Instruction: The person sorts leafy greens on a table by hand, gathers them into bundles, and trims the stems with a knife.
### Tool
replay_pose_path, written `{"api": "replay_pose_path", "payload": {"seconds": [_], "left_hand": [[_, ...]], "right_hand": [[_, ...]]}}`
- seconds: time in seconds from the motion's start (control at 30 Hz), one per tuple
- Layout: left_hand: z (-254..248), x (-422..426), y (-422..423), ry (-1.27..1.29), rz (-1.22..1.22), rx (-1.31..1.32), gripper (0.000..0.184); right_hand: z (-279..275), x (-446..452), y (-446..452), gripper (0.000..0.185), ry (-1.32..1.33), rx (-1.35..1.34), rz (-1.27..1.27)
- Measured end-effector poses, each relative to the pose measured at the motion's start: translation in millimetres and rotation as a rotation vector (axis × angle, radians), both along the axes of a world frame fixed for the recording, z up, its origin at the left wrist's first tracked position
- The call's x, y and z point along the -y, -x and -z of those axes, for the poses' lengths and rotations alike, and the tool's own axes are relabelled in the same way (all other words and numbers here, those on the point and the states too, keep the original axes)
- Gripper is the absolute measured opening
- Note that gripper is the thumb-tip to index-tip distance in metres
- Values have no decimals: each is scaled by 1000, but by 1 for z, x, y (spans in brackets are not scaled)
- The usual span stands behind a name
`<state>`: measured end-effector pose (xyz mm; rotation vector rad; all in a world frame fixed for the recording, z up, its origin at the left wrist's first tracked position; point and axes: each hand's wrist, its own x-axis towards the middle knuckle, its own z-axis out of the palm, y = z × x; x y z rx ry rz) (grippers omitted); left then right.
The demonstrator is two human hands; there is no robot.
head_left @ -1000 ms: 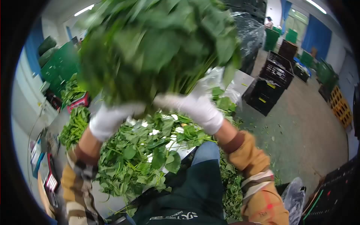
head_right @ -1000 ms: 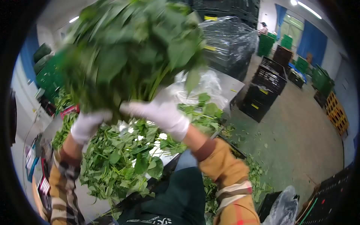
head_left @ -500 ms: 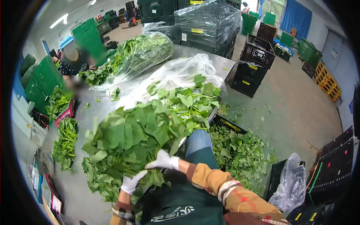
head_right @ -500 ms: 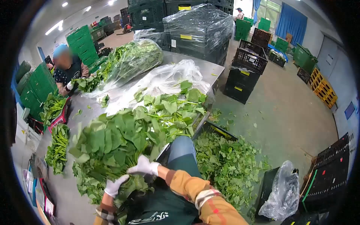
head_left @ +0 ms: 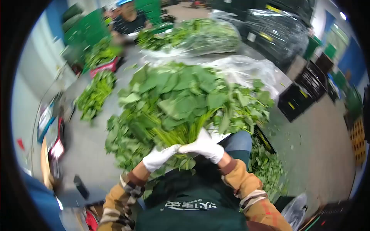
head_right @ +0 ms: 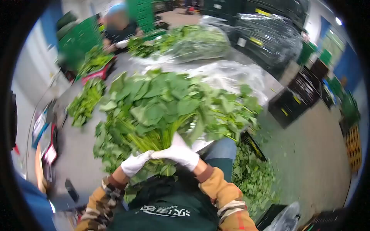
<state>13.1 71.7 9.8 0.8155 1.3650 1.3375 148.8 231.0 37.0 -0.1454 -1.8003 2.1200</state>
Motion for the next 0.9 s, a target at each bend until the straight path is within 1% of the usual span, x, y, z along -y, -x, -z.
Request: {"api": "replay_pose_path", "payload": {"seconds": [0.03, 0.07, 0.1, 0.17, 0.23, 0.3, 0.33, 0.37, 0.4, 0.43, 0.47, 0.53, 0.57, 0.63, 0.67, 0.7, 0.73, 0.77, 0.8, 0.83, 0.87, 0.9], "left_hand": [[-12, -5, -9, -107, -17, 74, 41], [-27, -6, -16, -60, -50, 118, 40], [-27, -7, -18, -68, -61, 135, 40], [-26, -10, -21, -134, -68, 144, 39], [-29, -10, -21, -107, -65, 147, 41], [-50, -8, -27, -37, -90, 184, 45], [-56, -7, -29, 1, -109, 87, 51], [-57, -7, -27, 13, -5, 1, 53], [-60, -9, -22, 28, 97, -84, 56], [-63, -11, -14, 47, 200, -165, 59], [-83, -13, -11, 231, 238, -265, 67], [-121, -18, -4, 601, 384, -462, 85], [-112, -13, -3, 453, 291, -487, 89], [-62, -12, 16, 231, 289, -375, 96], [-79, -6, 13, 212, 304, -313, 97], [-97, 0, 9, 193, 322, -253, 99], [-114, 5, 4, 205, 283, -424, 98], [-128, 16, -3, 100, 227, -808, 86], [-144, 21, -12, 58, 228, -1050, 77], [-152, 23, -17, 13, 226, -1291, 69], [-155, 19, -20, -356, 194, -1651, 54], [-167, 17, -20, -455, 376, -1987, 48]], "right_hand": [[-6, -2, 0, 89, -1, -3, -28], [-5, 0, 0, 88, -18, -12, -25], [0, 2, 3, 86, -53, -46, 27], [-3, 1, 2, 83, -165, 56, 19], [-1, 2, 3, 76, -2, 60, -36], [2, 7, 0, 69, 146, 70, -44], [3, 10, -2, 66, 209, 74, -28], [6, 14, -5, 63, 271, 79, -11], [20, 19, -5, 53, 329, 10, 41], [39, 14, -3, 52, 422, 32, 3], [62, 6, -2, 51, 518, 56, -32], [70, 10, -3, 52, 715, 77, 91], [59, 12, 1, 57, 883, -13, 24], [59, 5, 0, 61, 893, -110, -3], [53, 1, 1, 68, 899, -119, -33], [62, -6, 3, 70, 950, -141, -20], [64, -12, 2, 69, 938, -152, -9], [63, -18, 2, 69, 927, -164, 2], [59, -23, 1, 65, 906, -176, -61], [52, -23, 0, 64, 897, -153, -47], [44, -20, -2, 63, 889, -126, -35], [40, -18, -4, 62, 881, -98, -25]]}}
